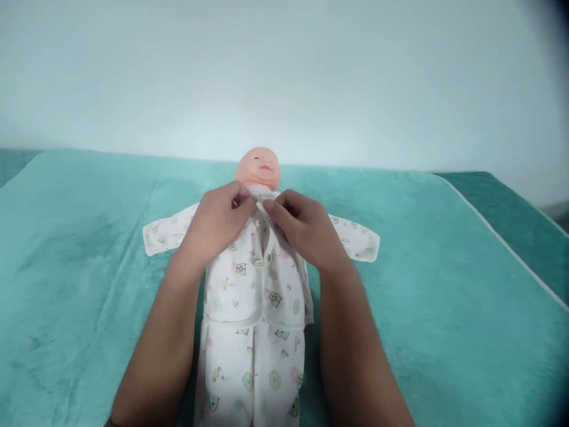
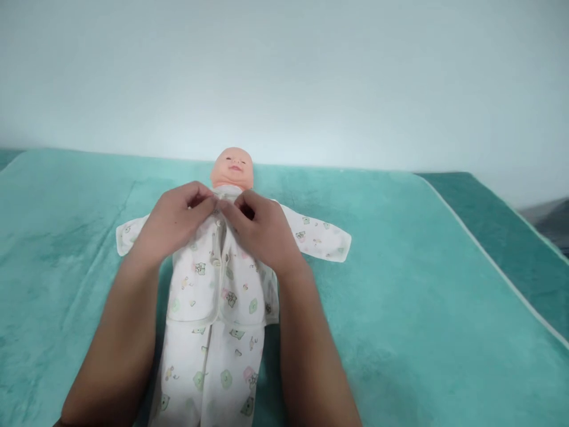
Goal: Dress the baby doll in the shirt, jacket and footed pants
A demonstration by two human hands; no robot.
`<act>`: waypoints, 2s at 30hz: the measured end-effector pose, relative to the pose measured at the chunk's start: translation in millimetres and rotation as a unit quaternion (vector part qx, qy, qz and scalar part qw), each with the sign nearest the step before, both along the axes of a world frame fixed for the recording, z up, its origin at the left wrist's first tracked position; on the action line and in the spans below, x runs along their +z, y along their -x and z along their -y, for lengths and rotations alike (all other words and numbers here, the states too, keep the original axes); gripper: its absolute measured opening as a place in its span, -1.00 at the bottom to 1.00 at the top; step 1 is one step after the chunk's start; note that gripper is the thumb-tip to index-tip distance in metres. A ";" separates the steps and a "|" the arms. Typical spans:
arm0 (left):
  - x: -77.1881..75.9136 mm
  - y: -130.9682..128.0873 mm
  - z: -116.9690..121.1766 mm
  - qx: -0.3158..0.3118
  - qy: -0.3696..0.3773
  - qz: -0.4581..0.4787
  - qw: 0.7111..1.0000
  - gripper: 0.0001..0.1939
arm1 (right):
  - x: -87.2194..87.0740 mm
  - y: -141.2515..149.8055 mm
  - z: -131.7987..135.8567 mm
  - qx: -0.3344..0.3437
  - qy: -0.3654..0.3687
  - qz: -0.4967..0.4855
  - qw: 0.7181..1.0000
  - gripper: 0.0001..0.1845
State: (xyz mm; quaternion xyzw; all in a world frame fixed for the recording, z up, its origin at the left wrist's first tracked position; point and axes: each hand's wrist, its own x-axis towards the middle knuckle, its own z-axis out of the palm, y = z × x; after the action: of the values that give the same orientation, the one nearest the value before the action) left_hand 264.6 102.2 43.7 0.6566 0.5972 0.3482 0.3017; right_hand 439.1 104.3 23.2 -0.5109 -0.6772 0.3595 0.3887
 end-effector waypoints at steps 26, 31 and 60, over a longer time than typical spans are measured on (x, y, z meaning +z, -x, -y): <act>14.1 6.7 7.3 -0.117 0.100 -0.036 0.987 -0.78 | -18.4 -21.0 -11.3 0.153 0.152 -0.194 0.957 -0.67; 12.0 5.8 4.8 -0.123 0.093 -0.034 0.987 -0.76 | -20.2 -24.1 -12.7 0.165 0.174 -0.216 0.946 -0.76; 10.0 15.6 -1.1 -0.148 0.169 0.082 0.971 -0.87 | -18.8 -18.9 -12.5 0.208 0.121 -0.176 0.955 -0.78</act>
State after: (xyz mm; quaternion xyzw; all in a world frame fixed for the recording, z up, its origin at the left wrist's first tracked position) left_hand 249.1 103.2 53.7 0.6464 0.5166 0.2464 0.5046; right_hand 458.0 116.8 4.4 -0.3303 -0.6407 0.5958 0.3542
